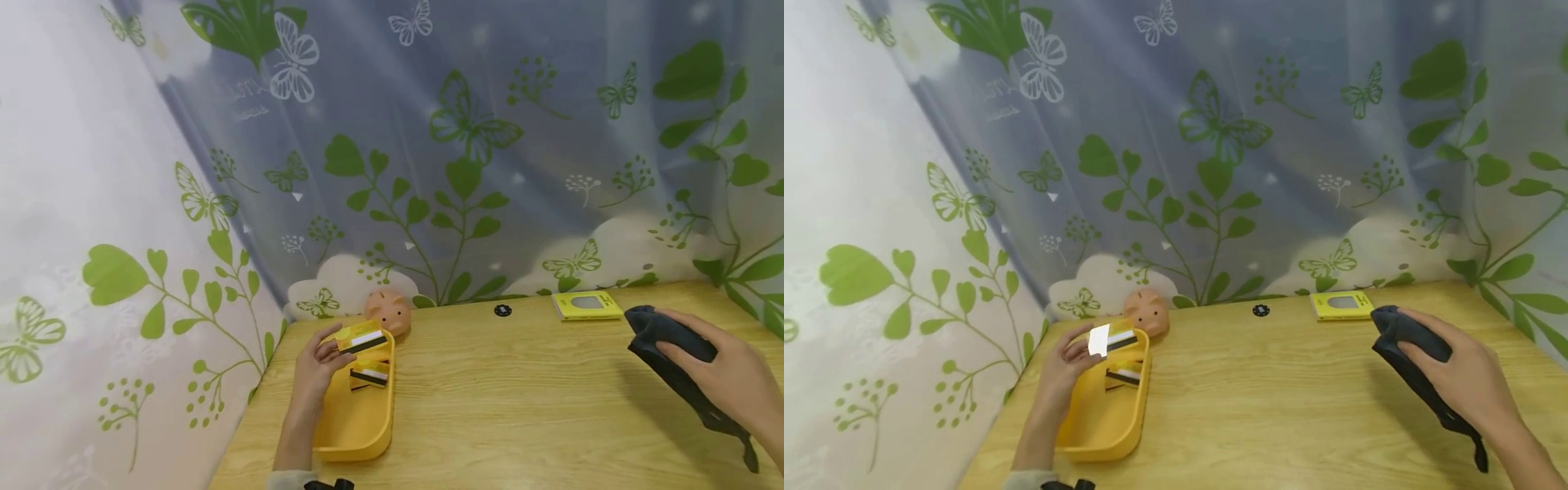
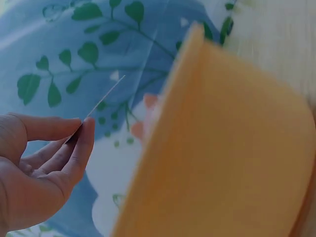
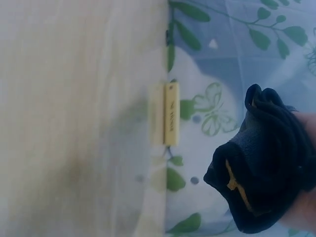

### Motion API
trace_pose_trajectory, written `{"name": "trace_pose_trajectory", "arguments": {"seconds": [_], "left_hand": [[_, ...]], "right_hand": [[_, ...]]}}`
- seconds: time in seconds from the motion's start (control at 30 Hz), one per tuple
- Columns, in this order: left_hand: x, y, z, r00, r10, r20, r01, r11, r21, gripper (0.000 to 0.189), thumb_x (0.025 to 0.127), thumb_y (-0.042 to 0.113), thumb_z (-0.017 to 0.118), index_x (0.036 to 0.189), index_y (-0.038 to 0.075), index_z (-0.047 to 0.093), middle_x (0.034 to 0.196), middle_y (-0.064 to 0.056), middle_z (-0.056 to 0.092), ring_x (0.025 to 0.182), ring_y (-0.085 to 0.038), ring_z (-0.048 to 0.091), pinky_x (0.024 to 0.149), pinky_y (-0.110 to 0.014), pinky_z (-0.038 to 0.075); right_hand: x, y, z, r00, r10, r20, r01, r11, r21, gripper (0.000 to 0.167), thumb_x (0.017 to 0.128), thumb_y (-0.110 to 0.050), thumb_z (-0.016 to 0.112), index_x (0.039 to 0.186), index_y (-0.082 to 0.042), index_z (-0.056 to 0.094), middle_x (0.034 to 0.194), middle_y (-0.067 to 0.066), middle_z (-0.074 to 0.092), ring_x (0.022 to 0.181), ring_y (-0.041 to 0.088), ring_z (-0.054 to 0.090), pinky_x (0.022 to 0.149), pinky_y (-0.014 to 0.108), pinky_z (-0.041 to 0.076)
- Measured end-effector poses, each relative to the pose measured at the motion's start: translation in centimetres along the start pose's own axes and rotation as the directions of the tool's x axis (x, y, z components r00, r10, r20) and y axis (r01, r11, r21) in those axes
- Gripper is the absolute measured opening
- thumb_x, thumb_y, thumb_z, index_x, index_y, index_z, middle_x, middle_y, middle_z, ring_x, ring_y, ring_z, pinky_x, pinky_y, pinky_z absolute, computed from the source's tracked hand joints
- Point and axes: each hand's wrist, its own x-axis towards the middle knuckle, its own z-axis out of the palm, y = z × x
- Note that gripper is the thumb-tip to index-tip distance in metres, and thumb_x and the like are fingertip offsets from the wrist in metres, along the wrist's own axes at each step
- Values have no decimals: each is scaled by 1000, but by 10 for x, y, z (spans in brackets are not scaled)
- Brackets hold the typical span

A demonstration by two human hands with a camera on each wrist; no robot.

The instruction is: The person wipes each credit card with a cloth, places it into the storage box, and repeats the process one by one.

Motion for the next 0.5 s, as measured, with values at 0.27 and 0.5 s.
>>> {"name": "trace_pose_trajectory", "arguments": {"seconds": [0.27,0.5], "left_hand": [[9,-18,-23,998,-56,-7,57,995,78,60,92,-9,71,147,12,57,96,-3,57,95,-15,63,93,-38,58],[19,-24,-28,992,-82,94,67,985,158,58,90,-11,72,144,3,58,98,-10,61,92,-20,64,92,-43,56]], "right_hand": [[-19,43,5,996,-66,-64,71,995,74,59,100,-15,72,154,-8,50,160,-7,45,148,21,41,110,42,46],[-23,74,-3,955,-219,-198,247,960,133,64,88,3,78,147,-13,61,130,-49,38,112,-31,32,87,-5,25]]}}
